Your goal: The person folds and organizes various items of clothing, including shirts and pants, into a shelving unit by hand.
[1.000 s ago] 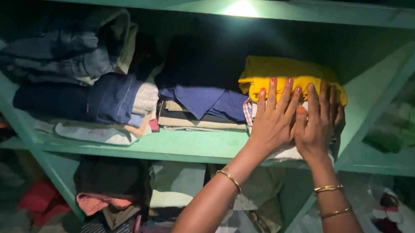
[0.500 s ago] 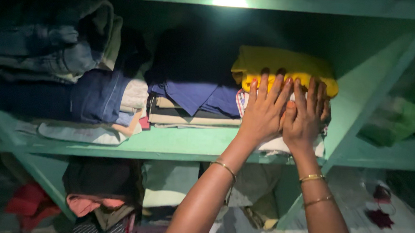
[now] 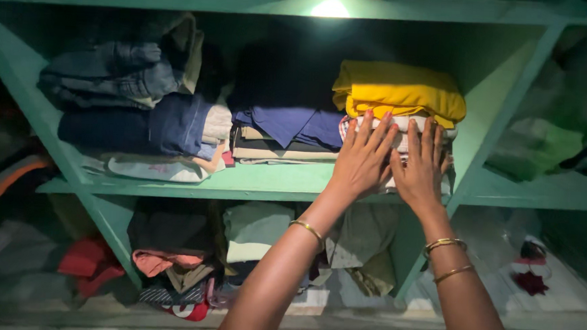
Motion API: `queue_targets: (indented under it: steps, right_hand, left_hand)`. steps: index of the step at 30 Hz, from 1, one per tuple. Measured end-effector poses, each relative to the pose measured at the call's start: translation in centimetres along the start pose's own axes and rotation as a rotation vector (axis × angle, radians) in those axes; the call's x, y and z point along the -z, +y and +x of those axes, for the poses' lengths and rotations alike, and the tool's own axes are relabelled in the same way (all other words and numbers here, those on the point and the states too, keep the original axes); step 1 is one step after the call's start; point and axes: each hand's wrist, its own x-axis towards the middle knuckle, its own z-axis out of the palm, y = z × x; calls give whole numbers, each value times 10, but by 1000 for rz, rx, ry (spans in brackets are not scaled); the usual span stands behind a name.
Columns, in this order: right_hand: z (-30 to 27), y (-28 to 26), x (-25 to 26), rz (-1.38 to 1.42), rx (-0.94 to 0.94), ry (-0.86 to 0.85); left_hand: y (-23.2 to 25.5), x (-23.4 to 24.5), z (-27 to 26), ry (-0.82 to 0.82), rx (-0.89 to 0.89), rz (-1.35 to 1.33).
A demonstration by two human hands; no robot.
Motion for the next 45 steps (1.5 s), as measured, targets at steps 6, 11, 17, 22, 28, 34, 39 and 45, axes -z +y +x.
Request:
queue_targets:
  steps: [6,11,17,22,28,34,39,45]
  right_hand:
    - [-10,-53,8,-5,90,151]
    - [-19,-105,-4,102,216,198]
    - [-24,-153,-56,296,259,13]
    - [-48,-188,-91,97,379,104]
    - [-52,-188,-101,65,350,166]
    - [-54,-193,-94,94,329,131]
    - [-54,-198,-85,128,333,136]
    - [-58,-197,-82,148,352,121]
  left_hand:
    - [-14,28,-27,-18,61,6]
    - [-46,62,-51,-8,137,67]
    - [-98,90,-98,-2,240,142]
    - [-135,92,-143,-27,287,149]
    - [-133,78,-156,124,289,105]
    - [-129,83,-157,163,297,82]
    - [-128,89,-156,140,290,75]
    - [-126,92,-155,182,274,66]
